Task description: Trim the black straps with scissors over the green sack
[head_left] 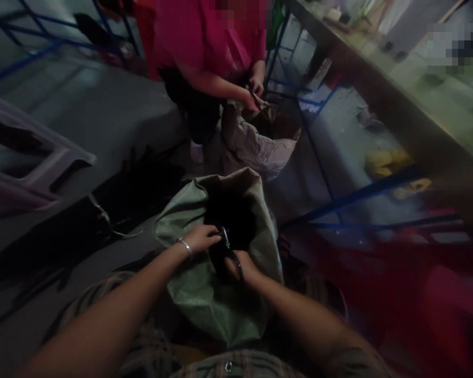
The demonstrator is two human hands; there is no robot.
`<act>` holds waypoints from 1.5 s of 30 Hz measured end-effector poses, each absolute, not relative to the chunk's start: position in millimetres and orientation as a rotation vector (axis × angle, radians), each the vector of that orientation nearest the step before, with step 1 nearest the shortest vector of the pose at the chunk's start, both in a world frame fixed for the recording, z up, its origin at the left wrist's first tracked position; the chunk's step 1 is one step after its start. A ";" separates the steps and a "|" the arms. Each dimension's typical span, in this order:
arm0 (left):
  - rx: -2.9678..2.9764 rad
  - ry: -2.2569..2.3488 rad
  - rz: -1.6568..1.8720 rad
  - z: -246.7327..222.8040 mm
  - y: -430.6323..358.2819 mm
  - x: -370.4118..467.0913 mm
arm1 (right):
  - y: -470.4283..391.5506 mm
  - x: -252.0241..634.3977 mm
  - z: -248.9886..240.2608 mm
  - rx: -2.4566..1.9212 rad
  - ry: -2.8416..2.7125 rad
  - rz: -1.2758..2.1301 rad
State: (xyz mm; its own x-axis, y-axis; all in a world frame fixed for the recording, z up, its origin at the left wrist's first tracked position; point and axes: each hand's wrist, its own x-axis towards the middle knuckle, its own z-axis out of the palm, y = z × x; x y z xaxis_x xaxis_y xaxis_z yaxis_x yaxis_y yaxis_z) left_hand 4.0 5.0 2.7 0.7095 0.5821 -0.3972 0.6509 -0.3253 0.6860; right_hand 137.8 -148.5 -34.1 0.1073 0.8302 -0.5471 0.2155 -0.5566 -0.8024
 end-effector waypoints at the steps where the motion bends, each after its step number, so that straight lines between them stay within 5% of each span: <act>1: 2.031 0.959 -0.098 2.8 4.2 4.8 | -148.7 137.8 -34.8 -1.856 -1.009 1.456; 24: 2.117 1.180 -0.138 23.1 -23.9 -3.8 | -146.4 123.8 -2.7 -1.858 -1.132 1.604; 45: 2.211 1.122 -0.143 26.6 1.5 -5.5 | -137.4 123.9 -26.7 -1.777 -1.163 1.358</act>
